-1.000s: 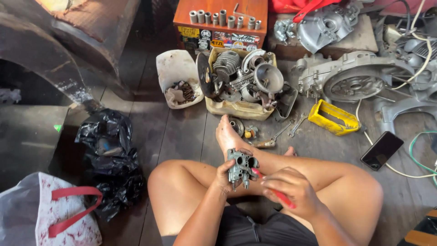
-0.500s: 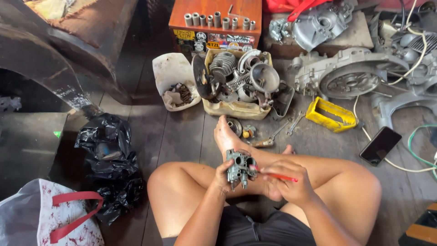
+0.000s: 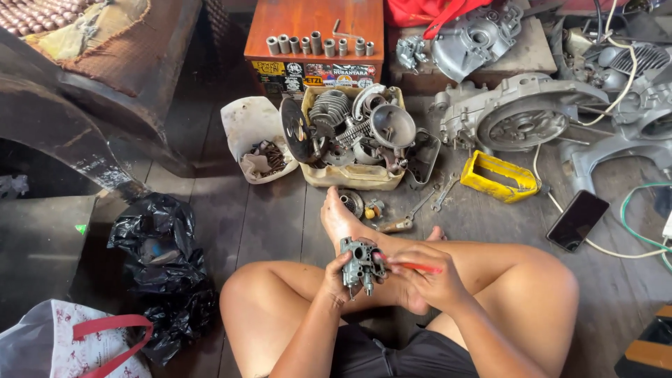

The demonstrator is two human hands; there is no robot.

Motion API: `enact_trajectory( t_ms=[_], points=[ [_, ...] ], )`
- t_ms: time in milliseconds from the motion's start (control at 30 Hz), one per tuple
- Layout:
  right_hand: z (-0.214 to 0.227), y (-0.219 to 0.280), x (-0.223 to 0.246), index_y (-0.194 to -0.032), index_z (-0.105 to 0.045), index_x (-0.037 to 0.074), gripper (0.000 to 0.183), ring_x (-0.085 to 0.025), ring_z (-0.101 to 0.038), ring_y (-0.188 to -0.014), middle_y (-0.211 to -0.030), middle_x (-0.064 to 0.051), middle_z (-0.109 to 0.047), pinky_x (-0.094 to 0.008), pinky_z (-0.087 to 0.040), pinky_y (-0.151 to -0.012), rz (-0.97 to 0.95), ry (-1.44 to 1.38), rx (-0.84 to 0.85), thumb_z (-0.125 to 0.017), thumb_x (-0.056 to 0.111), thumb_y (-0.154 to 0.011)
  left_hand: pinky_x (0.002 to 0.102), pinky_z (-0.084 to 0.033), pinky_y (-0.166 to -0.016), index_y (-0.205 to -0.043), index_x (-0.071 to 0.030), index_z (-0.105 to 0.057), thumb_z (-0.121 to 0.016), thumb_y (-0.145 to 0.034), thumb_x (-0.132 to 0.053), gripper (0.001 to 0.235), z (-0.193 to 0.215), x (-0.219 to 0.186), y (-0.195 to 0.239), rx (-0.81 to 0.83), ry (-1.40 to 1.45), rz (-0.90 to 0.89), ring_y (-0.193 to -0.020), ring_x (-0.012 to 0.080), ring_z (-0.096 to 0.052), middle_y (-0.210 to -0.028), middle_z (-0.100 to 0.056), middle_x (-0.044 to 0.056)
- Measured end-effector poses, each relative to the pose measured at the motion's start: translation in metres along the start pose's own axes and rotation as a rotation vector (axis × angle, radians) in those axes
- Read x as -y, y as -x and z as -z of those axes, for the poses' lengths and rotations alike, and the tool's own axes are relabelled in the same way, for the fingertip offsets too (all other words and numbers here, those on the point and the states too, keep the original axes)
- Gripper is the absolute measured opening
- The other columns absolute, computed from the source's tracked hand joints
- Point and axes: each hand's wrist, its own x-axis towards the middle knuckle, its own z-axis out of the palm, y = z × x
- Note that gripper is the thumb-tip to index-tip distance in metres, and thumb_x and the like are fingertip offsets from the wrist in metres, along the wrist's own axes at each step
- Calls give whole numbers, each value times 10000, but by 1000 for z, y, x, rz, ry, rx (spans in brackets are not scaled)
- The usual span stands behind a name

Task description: Cleaning the exterior and interior of a motorcycle carburetor body using a toothbrush.

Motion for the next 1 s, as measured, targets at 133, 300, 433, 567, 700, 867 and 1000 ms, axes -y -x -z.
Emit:
enact_trajectory(
  t_ms=[133,300,433,567,700,867,1000],
  points=[
    [4,-1,4,-934,-802,82,143,-125,-690,-678,-854,-2,-758,-252,-533,-640,-66,35,143,-792,46,-796,451,-592,-750,-1367,12,-531,-652,-861,-326,620,6,-2,-6,5,42,13,-986,370,-667,-1165,-646,262],
    [0,1,-3,-972,-794,58,198,-166,-747,-811,-936,-27,-781,-277,-582,-748,-8,41,169,-786,23,-777,413,-604,-691,-1327,37,-536,-673,-846,-332,622,6,1,0,-14,26,-22,-903,325,-688,-1109,-669,241],
    [1,7,-17,-922,-801,69,182,-109,-670,-685,-825,4,-745,-221,-511,-665,-47,-31,65,-795,-14,-760,483,-581,-737,-1356,24,-524,-681,-827,-367,675,-1,0,-3,-4,38,28,-925,422,-683,-1150,-649,286],
    [-4,8,-25,-957,-836,147,103,-247,-768,-742,-865,-66,-779,-353,-605,-711,120,-4,34,-799,188,-871,545,-623,-543,-1148,39,-649,-773,-727,-432,644,-16,1,-4,-209,36,0,-735,377,-715,-942,-716,242],
    [-3,15,-43,-949,-852,145,115,-240,-770,-725,-842,-74,-794,-333,-599,-705,128,-11,-52,-803,208,-867,582,-620,-571,-1228,47,-618,-751,-752,-433,689,-7,3,-5,-161,18,-18,-732,407,-700,-957,-698,247],
    [-4,11,-27,-944,-847,153,101,-207,-758,-696,-802,-42,-773,-319,-606,-696,84,-9,-19,-806,180,-856,577,-634,-615,-1288,29,-596,-741,-750,-457,739,3,7,-6,-116,-4,-6,-819,386,-733,-1015,-712,238],
    [-5,-4,-14,-972,-845,138,126,-224,-780,-795,-907,-60,-797,-339,-607,-747,119,8,-48,-811,173,-855,596,-648,-669,-1361,2,-538,-731,-755,-490,804,9,9,-10,-28,-28,-17,-875,394,-737,-1062,-694,244]
  ],
)
